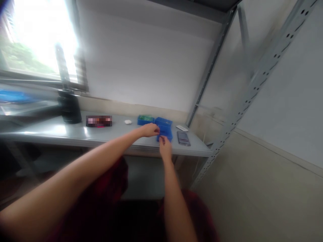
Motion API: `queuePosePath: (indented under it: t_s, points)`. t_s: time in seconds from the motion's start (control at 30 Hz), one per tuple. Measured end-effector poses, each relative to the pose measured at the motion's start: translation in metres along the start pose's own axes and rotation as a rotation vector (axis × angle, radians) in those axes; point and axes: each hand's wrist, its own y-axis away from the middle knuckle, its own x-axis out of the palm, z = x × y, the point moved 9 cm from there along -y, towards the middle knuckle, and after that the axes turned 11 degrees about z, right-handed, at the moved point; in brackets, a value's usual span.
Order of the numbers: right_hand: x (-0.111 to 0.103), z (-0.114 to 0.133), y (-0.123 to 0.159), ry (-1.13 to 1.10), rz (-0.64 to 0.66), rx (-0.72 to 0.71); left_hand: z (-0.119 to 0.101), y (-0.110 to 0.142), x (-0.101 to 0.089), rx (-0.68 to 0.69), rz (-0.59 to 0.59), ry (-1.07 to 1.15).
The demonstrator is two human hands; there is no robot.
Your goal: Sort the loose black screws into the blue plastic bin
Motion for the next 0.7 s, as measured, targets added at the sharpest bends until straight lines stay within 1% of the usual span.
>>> queuePosePath:
  t_s: [0.17, 0.37, 0.7]
  points:
    - [0.001, 0.002, 0.000, 0.023, 0.018, -0.007, 0.000, -0.002, 0.001, 0.010, 0.006, -0.003]
    - [0.003, 0.003, 0.001, -0.002, 0.021, -0.021, -0.002, -0.002, 0.003, 0.028, 0.007, -0.002]
    - [0.006, 0.012, 0.004, 0.005, 0.041, -0.035, -0.007, -0.001, 0.000, 0.042, -0.023, 0.005]
